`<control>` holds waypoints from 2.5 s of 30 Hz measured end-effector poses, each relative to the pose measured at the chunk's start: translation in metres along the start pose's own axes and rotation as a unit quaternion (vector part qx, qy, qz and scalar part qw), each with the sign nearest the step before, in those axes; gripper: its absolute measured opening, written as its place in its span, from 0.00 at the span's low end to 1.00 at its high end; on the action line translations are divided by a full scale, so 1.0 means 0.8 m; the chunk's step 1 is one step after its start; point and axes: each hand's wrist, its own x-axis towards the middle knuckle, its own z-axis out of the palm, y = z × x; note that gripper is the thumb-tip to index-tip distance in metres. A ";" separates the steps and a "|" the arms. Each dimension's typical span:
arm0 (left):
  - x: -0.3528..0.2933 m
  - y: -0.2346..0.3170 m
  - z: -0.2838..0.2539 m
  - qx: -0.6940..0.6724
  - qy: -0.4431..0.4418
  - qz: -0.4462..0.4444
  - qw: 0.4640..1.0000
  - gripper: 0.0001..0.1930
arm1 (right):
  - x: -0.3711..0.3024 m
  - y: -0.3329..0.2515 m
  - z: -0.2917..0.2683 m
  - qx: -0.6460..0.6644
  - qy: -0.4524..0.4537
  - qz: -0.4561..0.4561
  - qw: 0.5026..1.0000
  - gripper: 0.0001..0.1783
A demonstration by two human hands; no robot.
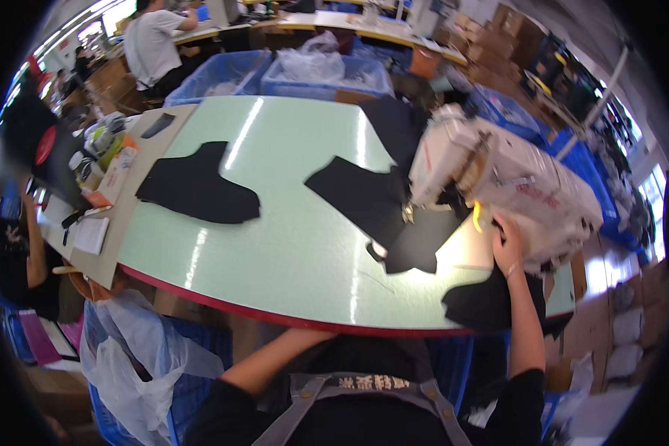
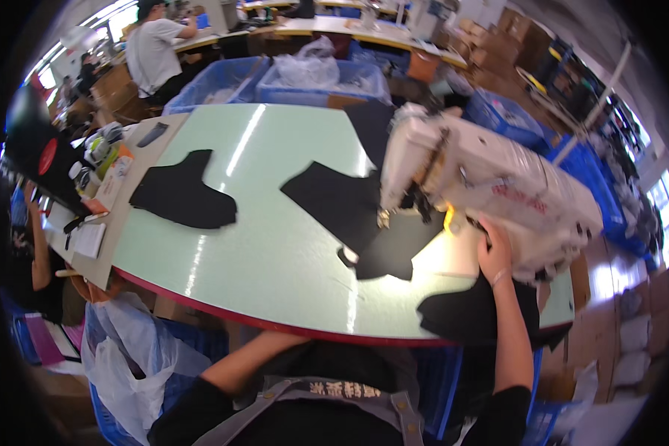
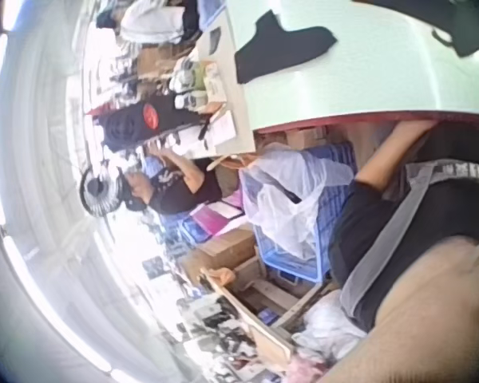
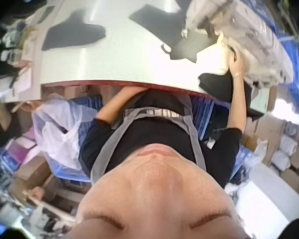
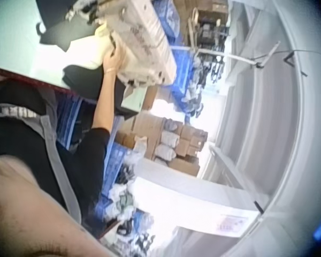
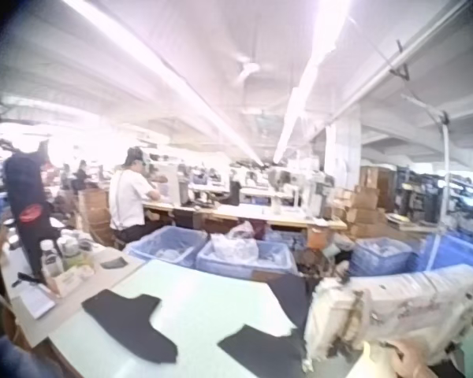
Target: The person aligns and stitches shoe fabric pieces together using a sewing machine.
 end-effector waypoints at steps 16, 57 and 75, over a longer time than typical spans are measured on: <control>0.213 0.127 -0.291 0.160 0.069 0.249 0.953 0.23 | 0.031 -0.143 0.020 -0.092 -0.233 -0.321 0.913 0.31; 0.249 0.142 -0.272 0.170 -0.074 0.233 0.954 0.32 | 0.026 -0.172 -0.013 -0.001 -0.259 -0.314 0.913 0.26; 0.252 0.130 -0.251 0.276 -0.036 0.226 0.934 0.34 | 0.024 -0.174 -0.001 -0.087 -0.282 -0.264 0.918 0.50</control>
